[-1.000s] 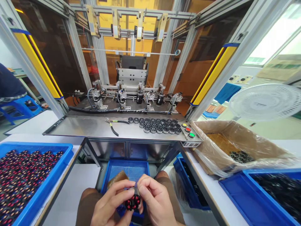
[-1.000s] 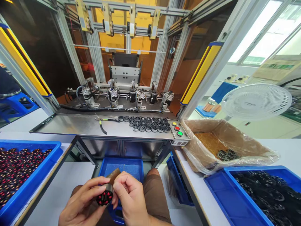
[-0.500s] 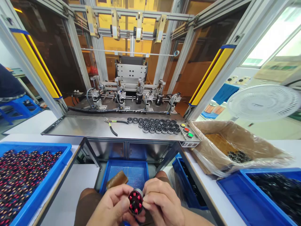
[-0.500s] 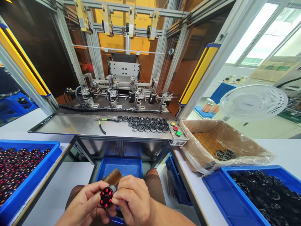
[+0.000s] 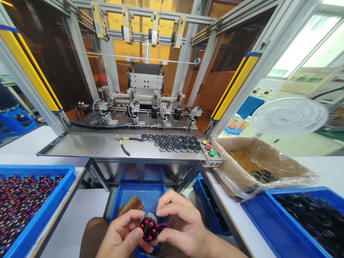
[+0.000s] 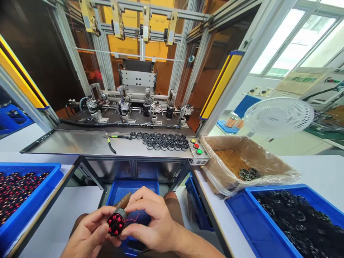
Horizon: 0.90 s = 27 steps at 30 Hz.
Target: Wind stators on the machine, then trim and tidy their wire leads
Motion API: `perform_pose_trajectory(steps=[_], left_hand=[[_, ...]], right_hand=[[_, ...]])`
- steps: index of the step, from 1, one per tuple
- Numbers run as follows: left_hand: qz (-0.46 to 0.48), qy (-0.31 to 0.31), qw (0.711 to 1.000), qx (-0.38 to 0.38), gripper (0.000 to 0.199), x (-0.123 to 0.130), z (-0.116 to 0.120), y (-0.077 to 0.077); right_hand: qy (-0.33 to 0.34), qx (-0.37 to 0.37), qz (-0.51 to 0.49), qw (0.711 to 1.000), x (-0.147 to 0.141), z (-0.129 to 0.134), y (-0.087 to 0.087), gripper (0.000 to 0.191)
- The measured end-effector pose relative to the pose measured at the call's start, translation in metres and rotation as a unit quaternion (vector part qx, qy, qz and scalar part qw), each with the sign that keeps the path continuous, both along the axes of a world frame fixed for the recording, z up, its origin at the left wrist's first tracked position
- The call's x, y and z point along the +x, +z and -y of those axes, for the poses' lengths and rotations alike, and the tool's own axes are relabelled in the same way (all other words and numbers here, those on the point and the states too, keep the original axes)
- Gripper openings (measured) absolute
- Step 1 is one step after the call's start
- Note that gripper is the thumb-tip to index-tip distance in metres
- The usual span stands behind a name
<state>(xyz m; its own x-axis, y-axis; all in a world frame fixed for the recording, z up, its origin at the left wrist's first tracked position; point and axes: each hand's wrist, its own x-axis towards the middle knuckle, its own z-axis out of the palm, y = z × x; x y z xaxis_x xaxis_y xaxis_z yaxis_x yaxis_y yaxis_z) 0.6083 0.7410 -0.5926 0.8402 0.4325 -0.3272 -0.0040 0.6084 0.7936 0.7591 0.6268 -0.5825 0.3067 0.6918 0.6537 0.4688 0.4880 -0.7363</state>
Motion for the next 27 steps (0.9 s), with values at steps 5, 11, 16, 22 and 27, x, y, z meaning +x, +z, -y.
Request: perform_pose_trajectory(steps=[5,11,16,22,27], left_hand=[[-0.003,-0.002,1.0,-0.004,0.049,-0.002,0.0,-0.004],[0.066,0.056,0.996,-0.012,0.04,-0.004,0.001,-0.008],[0.184,0.033,0.982,-0.012,0.056,0.0,-0.01,-0.014],[0.1,-0.238,0.96,-0.111,0.061,0.009,-0.013,-0.026],[0.151,-0.081,0.982,-0.08,0.028,0.002,-0.004,-0.018]], right_hand=[[-0.013,-0.007,0.062,0.998,0.0,0.002,0.006,0.009],[-0.073,-0.025,0.128,0.989,-0.006,0.005,0.013,0.012],[-0.043,-0.026,0.145,0.988,-0.008,0.002,0.018,0.014],[-0.006,-0.011,0.188,0.982,-0.003,0.001,0.023,0.009],[-0.061,-0.045,0.18,0.981,-0.005,-0.001,0.03,0.013]])
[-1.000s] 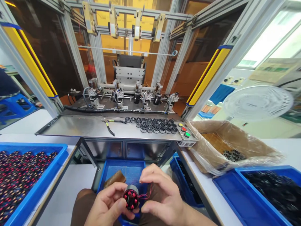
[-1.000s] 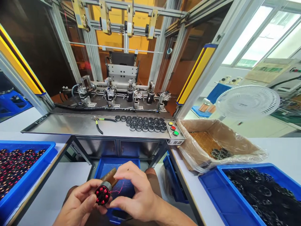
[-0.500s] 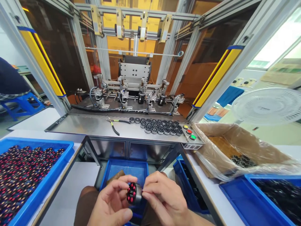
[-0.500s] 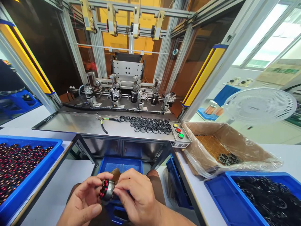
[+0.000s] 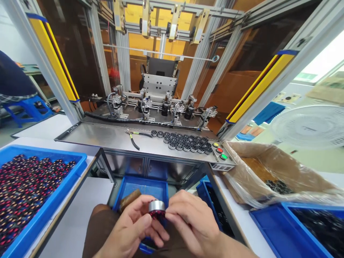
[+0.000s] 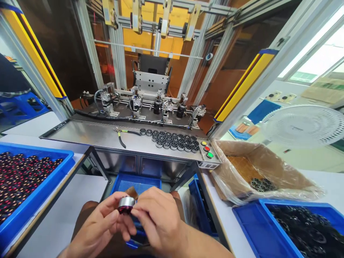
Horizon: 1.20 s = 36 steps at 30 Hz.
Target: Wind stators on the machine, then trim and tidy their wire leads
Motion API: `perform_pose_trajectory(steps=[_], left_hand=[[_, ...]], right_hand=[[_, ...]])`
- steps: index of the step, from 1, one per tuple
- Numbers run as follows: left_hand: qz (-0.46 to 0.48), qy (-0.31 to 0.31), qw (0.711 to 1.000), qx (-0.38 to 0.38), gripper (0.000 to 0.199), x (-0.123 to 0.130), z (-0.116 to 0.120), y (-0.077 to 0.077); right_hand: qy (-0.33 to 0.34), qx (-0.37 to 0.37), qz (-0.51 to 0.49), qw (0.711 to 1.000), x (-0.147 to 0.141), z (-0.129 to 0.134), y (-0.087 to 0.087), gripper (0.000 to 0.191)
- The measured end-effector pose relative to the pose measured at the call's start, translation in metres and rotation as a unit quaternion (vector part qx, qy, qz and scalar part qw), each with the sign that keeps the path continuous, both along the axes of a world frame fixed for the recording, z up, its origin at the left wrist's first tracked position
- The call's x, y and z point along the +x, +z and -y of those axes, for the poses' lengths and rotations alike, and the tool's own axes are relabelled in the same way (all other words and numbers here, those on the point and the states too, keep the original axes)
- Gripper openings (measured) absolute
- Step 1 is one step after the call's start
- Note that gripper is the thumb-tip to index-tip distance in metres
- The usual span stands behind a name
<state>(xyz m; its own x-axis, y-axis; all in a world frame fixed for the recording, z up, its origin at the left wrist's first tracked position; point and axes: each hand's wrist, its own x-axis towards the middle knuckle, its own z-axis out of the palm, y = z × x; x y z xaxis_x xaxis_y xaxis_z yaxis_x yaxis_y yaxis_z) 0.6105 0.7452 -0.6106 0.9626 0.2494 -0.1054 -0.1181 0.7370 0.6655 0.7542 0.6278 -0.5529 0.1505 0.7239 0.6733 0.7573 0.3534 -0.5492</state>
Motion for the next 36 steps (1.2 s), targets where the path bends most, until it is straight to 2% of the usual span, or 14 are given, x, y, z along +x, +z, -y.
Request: perform_pose_trajectory(steps=[3,6,8,11,12,13,17,21,24,26,28,31,33,36], left_hand=[[0.012,0.112,0.993,0.018,0.035,-0.004,-0.002,0.006],[0.056,0.129,0.99,0.016,0.043,-0.001,-0.009,0.004],[0.026,0.05,0.998,0.001,0.042,0.004,-0.014,0.002],[-0.036,-0.16,0.986,-0.024,0.065,0.007,-0.017,0.0],[-0.041,-0.197,0.979,-0.019,0.07,0.007,-0.016,0.001],[-0.04,-0.199,0.979,-0.007,0.068,0.006,-0.016,0.002],[-0.039,-0.028,0.997,0.053,0.041,0.002,-0.01,0.01],[-0.032,0.121,0.989,0.075,0.045,-0.001,-0.006,0.01],[0.016,0.177,0.982,0.062,0.044,0.0,-0.011,0.006],[0.031,0.138,0.989,0.046,0.042,0.003,-0.017,0.002],[0.0,0.028,0.999,0.023,0.04,0.006,-0.023,-0.002],[-0.051,-0.151,0.987,-0.017,0.064,0.005,-0.026,-0.004],[-0.047,-0.165,0.985,-0.008,0.06,0.002,-0.024,-0.001],[-0.043,-0.082,0.995,0.041,0.042,-0.002,-0.018,0.009]], right_hand=[[-0.029,-0.022,-0.051,0.998,-0.003,-0.003,0.002,0.014],[-0.005,-0.023,-0.086,0.996,-0.004,-0.007,0.002,0.013],[0.031,-0.02,-0.08,0.996,-0.003,-0.009,0.002,0.014],[0.067,-0.01,-0.056,0.996,0.0,-0.01,0.004,0.015],[0.069,-0.006,-0.049,0.996,0.002,-0.01,0.004,0.016],[0.063,-0.005,-0.044,0.997,0.002,-0.01,0.005,0.016],[0.011,-0.016,-0.059,0.998,0.002,-0.009,0.006,0.016],[-0.042,-0.031,-0.11,0.993,-0.002,-0.011,0.004,0.019],[-0.034,-0.028,-0.131,0.99,-0.003,-0.014,0.003,0.021],[0.007,-0.016,-0.124,0.992,-0.001,-0.016,0.002,0.019],[0.054,0.002,-0.102,0.993,0.002,-0.017,0.002,0.017],[0.084,0.027,-0.072,0.993,0.007,-0.017,0.003,0.017],[0.074,0.036,-0.06,0.995,0.009,-0.016,0.003,0.017],[0.032,0.027,-0.059,0.997,0.008,-0.013,0.003,0.018]])
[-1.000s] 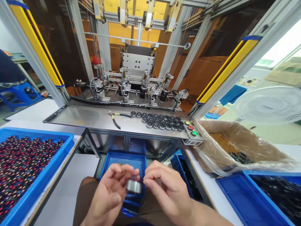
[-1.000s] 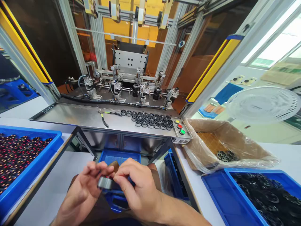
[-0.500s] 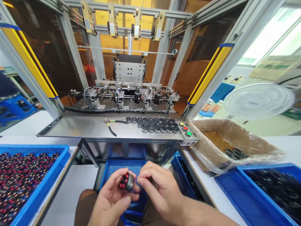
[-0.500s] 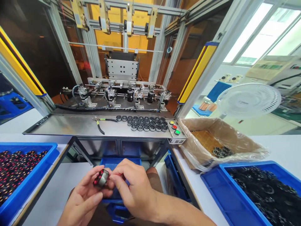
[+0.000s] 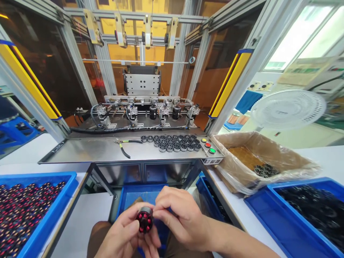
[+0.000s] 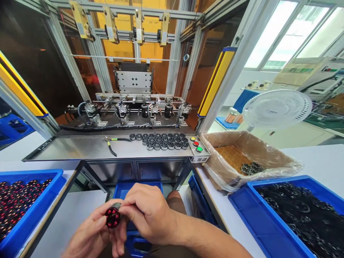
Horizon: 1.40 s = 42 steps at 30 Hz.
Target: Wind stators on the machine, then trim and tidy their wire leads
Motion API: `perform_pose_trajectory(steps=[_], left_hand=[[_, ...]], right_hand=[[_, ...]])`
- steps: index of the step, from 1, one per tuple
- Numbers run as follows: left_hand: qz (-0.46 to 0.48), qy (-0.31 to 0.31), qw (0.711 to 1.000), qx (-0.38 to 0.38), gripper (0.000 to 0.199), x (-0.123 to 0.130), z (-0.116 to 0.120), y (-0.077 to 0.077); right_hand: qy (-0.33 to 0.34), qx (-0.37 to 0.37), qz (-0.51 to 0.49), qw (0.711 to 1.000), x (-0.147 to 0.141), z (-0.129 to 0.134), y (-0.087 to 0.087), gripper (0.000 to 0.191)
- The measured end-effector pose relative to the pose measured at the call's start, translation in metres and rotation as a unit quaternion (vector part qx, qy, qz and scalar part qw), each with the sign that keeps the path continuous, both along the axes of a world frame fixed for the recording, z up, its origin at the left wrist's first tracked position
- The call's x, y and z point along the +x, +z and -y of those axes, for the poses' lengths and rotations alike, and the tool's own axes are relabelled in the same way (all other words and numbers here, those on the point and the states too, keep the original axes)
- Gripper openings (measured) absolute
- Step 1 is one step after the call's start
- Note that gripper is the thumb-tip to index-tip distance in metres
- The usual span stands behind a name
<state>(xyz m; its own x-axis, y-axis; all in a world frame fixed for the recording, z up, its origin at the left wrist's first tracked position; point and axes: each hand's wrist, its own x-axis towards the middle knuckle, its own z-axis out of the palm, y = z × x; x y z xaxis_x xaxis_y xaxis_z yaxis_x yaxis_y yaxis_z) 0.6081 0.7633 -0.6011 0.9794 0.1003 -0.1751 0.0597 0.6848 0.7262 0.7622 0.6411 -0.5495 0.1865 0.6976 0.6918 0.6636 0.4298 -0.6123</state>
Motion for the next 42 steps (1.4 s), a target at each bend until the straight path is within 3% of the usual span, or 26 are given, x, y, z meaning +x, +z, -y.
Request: perform_pose_trajectory(steps=[2,5,7,9,13,15,19,24,27,30,34,37,40,42], left_hand=[[0.0,0.075,0.997,0.03,0.046,-0.001,0.004,0.005],[0.046,0.195,0.978,0.055,0.038,0.001,0.005,0.004],[0.084,0.225,0.969,0.054,0.035,0.004,0.002,-0.002],[0.074,0.179,0.98,0.05,0.038,0.007,0.0,-0.006],[-0.017,-0.053,0.998,-0.005,0.06,0.008,-0.001,-0.005],[-0.013,-0.078,0.997,-0.009,0.058,0.006,0.002,-0.001],[0.017,0.065,0.996,0.063,0.036,0.003,0.006,0.002],[0.058,0.259,0.957,0.115,0.052,0.006,0.007,-0.01],[0.067,0.24,0.959,0.135,0.052,0.007,0.002,-0.018],[0.055,0.188,0.969,0.147,0.036,0.005,-0.004,-0.025],[0.057,0.23,0.957,0.166,0.024,0.006,-0.01,-0.026],[0.057,0.266,0.947,0.171,0.024,0.009,-0.015,-0.023],[0.06,0.271,0.948,0.156,0.024,0.012,-0.016,-0.017],[0.068,0.28,0.948,0.133,0.024,0.014,-0.011,-0.013]], right_hand=[[-0.034,-0.017,-0.014,0.999,-0.003,0.001,0.0,0.018],[-0.062,-0.034,-0.046,0.996,-0.007,0.001,0.0,0.018],[-0.052,-0.031,-0.053,0.997,-0.007,-0.001,0.0,0.019],[-0.019,-0.022,-0.043,0.999,-0.006,-0.003,0.0,0.018],[0.036,-0.004,-0.01,0.999,-0.002,-0.003,-0.001,0.018],[0.029,0.004,-0.004,1.0,-0.001,-0.003,-0.001,0.017],[-0.027,-0.015,-0.01,0.999,-0.002,-0.001,0.001,0.018],[-0.07,-0.038,-0.049,0.996,-0.005,-0.004,0.0,0.022],[-0.064,-0.024,-0.058,0.996,-0.006,-0.008,-0.001,0.022],[-0.051,-0.008,-0.061,0.997,-0.006,-0.009,-0.001,0.022],[-0.085,0.001,-0.125,0.988,-0.013,-0.005,-0.001,0.021],[-0.051,-0.072,-0.309,0.947,-0.027,-0.004,-0.011,0.03],[0.086,-0.146,-0.516,0.84,-0.041,-0.009,-0.03,0.041],[0.145,-0.151,-0.586,0.783,-0.047,-0.015,-0.043,0.046]])
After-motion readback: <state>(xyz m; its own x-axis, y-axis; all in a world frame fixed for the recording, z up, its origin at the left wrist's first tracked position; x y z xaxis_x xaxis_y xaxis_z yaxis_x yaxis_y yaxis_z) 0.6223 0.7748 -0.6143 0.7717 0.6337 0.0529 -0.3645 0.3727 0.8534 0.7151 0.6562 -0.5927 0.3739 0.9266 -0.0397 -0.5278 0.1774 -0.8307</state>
